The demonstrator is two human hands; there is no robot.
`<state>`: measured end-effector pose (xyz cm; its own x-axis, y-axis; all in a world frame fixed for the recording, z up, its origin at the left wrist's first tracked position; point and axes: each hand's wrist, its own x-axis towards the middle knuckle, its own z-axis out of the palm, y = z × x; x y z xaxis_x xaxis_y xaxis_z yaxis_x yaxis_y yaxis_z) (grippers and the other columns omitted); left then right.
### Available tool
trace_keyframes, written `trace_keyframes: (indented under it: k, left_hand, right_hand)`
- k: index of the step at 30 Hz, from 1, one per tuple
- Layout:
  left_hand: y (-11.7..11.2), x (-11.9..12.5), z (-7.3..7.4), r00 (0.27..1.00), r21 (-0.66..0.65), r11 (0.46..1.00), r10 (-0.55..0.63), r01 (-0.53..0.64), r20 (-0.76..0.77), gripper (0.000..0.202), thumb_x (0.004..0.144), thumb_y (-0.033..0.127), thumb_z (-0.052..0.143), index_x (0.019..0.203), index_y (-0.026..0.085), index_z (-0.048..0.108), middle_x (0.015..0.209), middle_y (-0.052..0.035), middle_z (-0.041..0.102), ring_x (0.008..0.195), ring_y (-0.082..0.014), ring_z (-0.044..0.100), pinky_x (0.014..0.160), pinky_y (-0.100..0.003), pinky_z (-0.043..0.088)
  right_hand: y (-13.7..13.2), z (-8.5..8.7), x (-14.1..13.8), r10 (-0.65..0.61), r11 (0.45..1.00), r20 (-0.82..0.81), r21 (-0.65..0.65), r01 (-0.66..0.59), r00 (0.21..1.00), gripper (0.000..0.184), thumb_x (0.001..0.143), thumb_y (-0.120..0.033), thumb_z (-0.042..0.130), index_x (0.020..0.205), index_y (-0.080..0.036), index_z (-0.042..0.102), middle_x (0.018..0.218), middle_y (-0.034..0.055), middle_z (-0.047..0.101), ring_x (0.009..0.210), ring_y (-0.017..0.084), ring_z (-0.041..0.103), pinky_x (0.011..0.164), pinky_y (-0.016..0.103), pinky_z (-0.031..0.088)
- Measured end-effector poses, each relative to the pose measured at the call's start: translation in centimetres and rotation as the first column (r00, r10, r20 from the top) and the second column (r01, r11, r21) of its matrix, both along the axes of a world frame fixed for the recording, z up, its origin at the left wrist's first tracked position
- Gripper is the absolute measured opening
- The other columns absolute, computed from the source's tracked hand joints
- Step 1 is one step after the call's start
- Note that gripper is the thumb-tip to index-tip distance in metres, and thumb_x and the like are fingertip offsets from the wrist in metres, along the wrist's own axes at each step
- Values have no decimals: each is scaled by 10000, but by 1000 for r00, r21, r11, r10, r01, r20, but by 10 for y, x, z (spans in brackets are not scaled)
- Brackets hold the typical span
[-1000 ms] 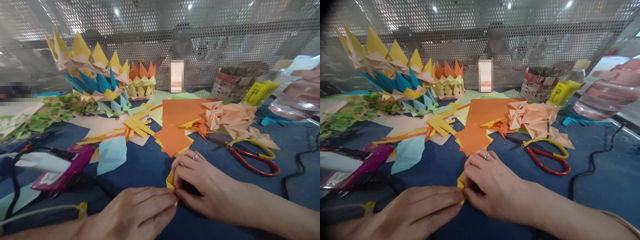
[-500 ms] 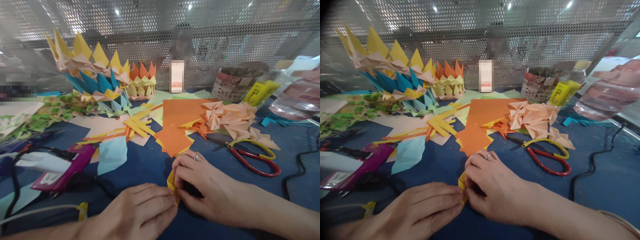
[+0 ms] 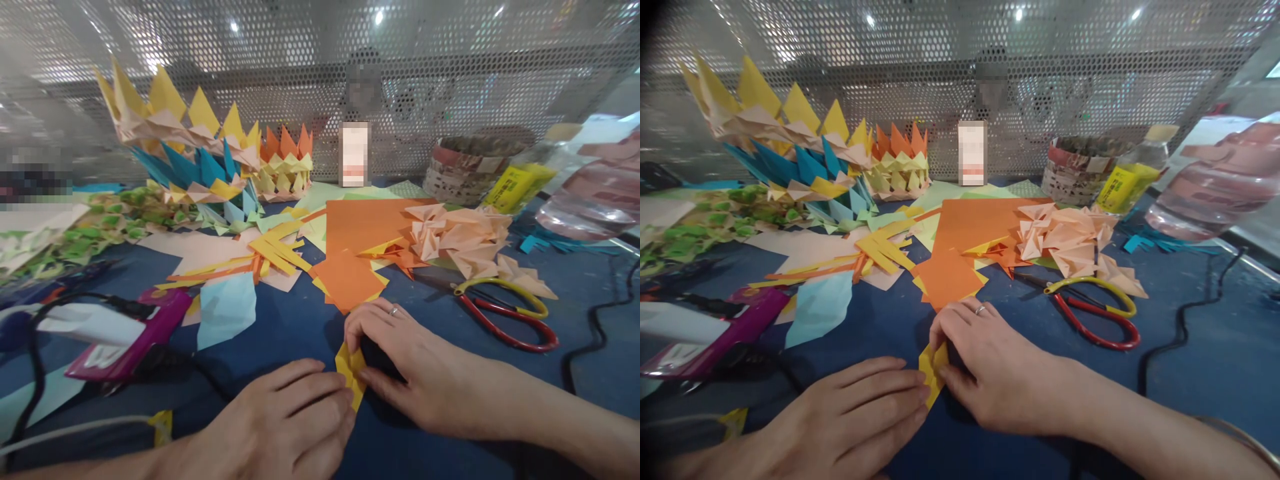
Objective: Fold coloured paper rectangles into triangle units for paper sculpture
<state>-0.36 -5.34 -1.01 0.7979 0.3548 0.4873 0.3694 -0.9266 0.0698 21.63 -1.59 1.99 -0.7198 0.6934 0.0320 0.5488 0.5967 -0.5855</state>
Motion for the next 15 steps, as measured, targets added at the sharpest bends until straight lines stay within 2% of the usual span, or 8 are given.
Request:
trace_keyframes:
  k: [2,5,10,15]
  left_hand:
    - [-1,1,-2,1000,36,999,2,-1,-18,208,961,162,470,1004,146,672,1012,-3,724,974,-156,650,1006,-295,460]
    - [-2,3,2,998,63,998,-2,6,-61,256,948,88,432,989,145,678,1012,-11,724,981,-161,650,995,-298,468]
    - [-1,6,12,998,25,1000,-11,13,-54,323,952,61,371,970,150,681,962,-27,730,960,-151,662,979,-279,489]
    - [-3,7,10,1000,22,1000,-2,3,-27,281,963,103,400,952,163,675,969,-45,729,984,-144,663,984,-275,495]
  right_hand:
    - [0,0,1,-2,1000,-9,-10,2,1000,192,840,-66,528,970,-207,516,992,48,552,940,197,508,876,386,424]
    - [1,0,1,8,1000,-4,-21,-8,1000,186,853,-66,515,979,-203,508,999,47,548,959,197,504,883,383,420]
    - [2,-1,1,19,999,-8,-30,-19,1000,172,861,-80,516,981,-202,500,1006,45,545,964,193,497,884,379,416]
    - [1,-1,3,15,1000,-8,-22,-15,1000,202,842,-59,529,985,-202,508,1006,45,553,964,194,500,882,374,417]
